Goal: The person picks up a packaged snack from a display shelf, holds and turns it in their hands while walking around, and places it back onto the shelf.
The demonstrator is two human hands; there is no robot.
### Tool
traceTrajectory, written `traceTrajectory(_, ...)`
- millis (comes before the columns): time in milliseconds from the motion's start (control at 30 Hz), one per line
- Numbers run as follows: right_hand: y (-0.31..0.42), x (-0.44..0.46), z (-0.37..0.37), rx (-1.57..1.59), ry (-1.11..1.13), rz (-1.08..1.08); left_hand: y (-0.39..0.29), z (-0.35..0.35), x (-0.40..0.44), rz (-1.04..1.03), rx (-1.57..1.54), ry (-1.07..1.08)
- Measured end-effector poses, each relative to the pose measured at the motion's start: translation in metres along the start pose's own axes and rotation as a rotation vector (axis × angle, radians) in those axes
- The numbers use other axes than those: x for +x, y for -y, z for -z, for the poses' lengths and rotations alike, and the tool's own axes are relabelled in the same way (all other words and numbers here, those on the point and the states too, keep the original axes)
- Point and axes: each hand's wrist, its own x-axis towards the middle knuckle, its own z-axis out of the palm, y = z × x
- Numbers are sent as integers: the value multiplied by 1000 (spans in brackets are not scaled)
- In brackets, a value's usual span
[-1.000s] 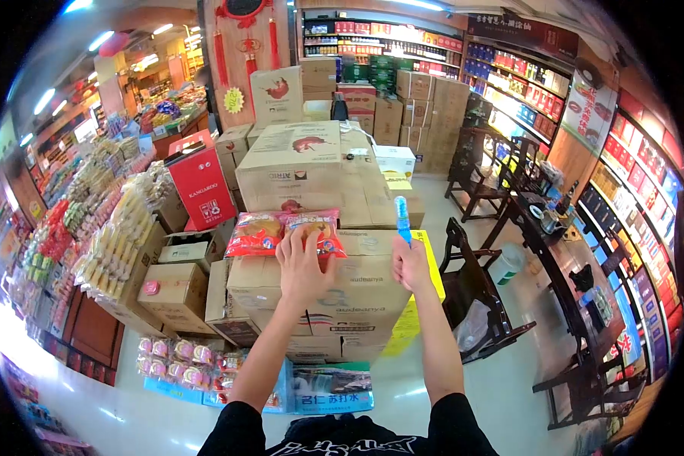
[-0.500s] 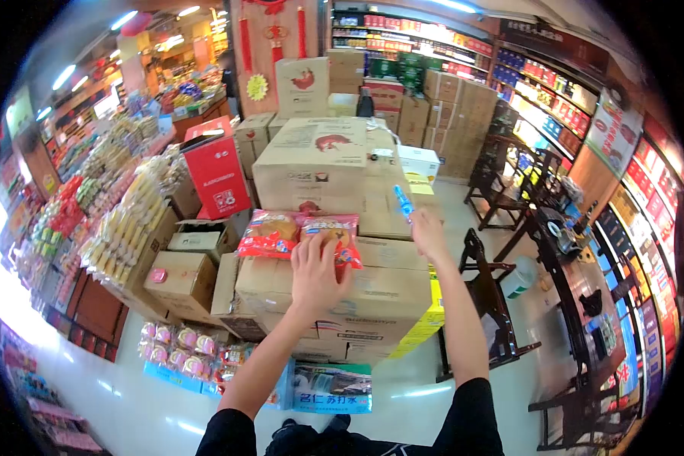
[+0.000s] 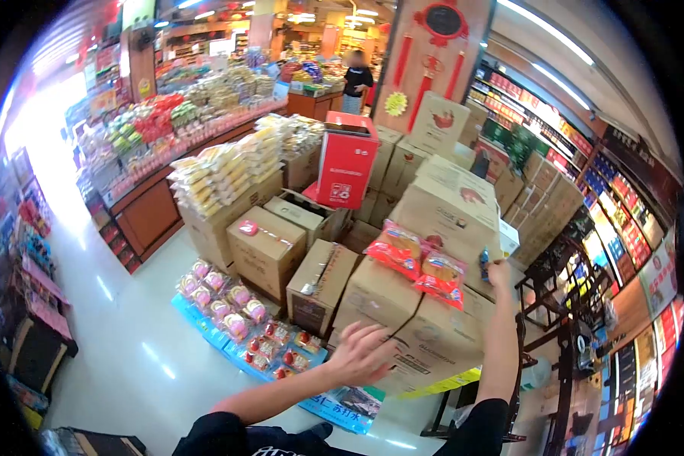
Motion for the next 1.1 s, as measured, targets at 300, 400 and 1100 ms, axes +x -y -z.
traceTrajectory(300, 130, -208, 8, 506, -650, 266, 78, 220, -342, 1014, 238, 191)
traceTrajectory(400, 195, -336, -47, 663, -556, 327, 95, 279, -394, 1274, 219, 100)
traceTrajectory(1100, 536, -643, -414, 762, 791, 234, 215, 495, -452, 1532, -29, -602)
